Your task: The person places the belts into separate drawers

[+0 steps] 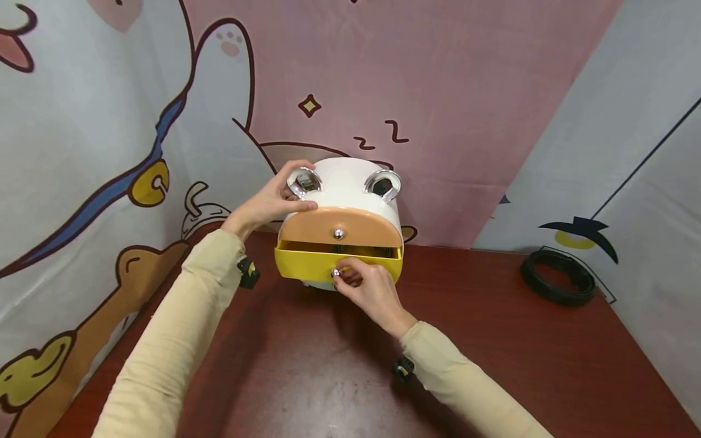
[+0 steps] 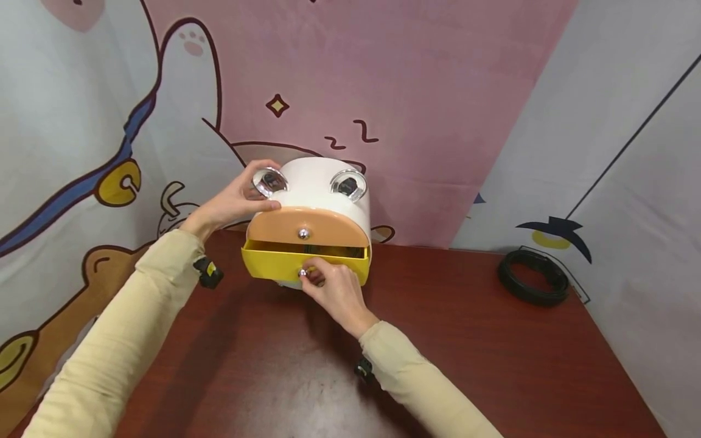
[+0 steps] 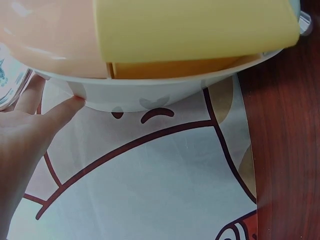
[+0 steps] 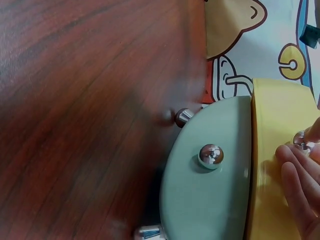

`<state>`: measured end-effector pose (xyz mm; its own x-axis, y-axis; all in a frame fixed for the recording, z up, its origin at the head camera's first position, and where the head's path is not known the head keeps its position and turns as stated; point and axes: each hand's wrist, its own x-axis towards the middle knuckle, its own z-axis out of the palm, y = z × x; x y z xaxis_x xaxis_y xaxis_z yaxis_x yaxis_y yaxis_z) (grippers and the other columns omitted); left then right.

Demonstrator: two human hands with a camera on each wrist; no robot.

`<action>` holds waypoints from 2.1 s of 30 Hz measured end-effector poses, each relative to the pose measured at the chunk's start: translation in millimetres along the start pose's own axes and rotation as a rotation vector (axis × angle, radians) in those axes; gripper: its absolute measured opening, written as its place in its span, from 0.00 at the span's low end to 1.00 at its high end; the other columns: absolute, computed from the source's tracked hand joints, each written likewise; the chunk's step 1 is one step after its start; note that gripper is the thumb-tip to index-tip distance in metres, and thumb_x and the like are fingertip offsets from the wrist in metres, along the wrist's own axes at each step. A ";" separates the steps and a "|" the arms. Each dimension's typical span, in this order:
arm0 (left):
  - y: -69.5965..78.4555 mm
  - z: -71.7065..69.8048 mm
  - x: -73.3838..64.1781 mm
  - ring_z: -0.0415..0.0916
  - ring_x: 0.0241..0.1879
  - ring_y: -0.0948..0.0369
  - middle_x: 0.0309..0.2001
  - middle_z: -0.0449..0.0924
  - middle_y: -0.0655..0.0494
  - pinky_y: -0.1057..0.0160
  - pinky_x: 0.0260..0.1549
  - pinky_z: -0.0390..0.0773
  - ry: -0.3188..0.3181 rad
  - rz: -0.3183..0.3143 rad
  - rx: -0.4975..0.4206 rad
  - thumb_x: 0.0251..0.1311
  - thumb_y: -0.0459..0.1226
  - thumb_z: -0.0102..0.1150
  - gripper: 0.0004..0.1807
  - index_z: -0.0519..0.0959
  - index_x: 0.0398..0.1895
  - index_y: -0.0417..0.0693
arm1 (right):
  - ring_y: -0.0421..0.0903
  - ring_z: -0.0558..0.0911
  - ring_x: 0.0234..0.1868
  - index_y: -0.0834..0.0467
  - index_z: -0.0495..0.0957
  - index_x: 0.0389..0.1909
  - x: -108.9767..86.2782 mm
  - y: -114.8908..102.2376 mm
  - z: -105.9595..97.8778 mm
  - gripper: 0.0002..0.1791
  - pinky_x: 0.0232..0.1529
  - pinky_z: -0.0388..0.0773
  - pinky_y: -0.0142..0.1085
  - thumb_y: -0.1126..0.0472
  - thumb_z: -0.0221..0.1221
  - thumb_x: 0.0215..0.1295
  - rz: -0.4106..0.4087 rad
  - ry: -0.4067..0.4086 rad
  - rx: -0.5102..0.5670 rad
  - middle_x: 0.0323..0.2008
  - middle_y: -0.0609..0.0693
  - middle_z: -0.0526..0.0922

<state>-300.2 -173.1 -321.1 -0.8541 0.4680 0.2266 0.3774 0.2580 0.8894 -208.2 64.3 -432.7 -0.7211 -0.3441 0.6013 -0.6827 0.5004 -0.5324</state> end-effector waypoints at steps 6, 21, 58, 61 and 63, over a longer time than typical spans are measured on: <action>-1.2 -0.3 0.1 0.71 0.21 0.59 0.52 0.67 0.41 0.65 0.25 0.73 0.002 0.008 -0.003 0.57 0.30 0.66 0.39 0.57 0.68 0.57 | 0.35 0.83 0.28 0.55 0.82 0.36 3.1 3.8 1.0 0.10 0.29 0.78 0.27 0.66 0.70 0.53 0.002 0.000 0.004 0.28 0.45 0.86; -0.2 0.4 -1.0 0.64 0.18 0.61 0.39 0.70 0.42 0.65 0.19 0.68 0.004 -0.048 0.037 0.49 0.31 0.73 0.48 0.55 0.68 0.64 | 0.35 0.83 0.27 0.52 0.82 0.37 12.7 15.3 5.2 0.08 0.29 0.78 0.32 0.61 0.69 0.57 0.045 0.013 -0.052 0.27 0.43 0.86; 1.6 1.0 -1.3 0.61 0.15 0.62 0.26 0.69 0.46 0.67 0.14 0.63 0.029 -0.020 0.117 0.50 0.34 0.74 0.46 0.56 0.68 0.63 | 0.38 0.84 0.28 0.56 0.80 0.36 17.8 13.5 2.2 0.08 0.28 0.79 0.32 0.65 0.68 0.56 -0.015 -0.007 -0.059 0.27 0.46 0.86; 0.4 2.1 -1.9 0.60 0.15 0.62 0.25 0.69 0.45 0.66 0.14 0.63 0.028 -0.027 0.114 0.50 0.33 0.73 0.47 0.55 0.69 0.63 | 0.38 0.84 0.29 0.57 0.80 0.38 15.1 15.2 3.1 0.09 0.30 0.79 0.32 0.65 0.67 0.58 -0.010 -0.012 -0.041 0.28 0.47 0.86; -0.3 2.5 -2.3 0.59 0.15 0.62 0.23 0.67 0.47 0.67 0.14 0.62 0.027 -0.029 0.111 0.50 0.32 0.73 0.48 0.54 0.69 0.62 | 0.38 0.84 0.29 0.57 0.80 0.40 12.9 16.6 3.9 0.09 0.30 0.79 0.31 0.65 0.67 0.59 -0.012 -0.011 -0.042 0.29 0.47 0.86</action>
<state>-297.4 -172.1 -322.9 -0.8742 0.4364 0.2131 0.3882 0.3643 0.8465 -229.3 65.0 -436.1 -0.7144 -0.3592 0.6005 -0.6859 0.5292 -0.4995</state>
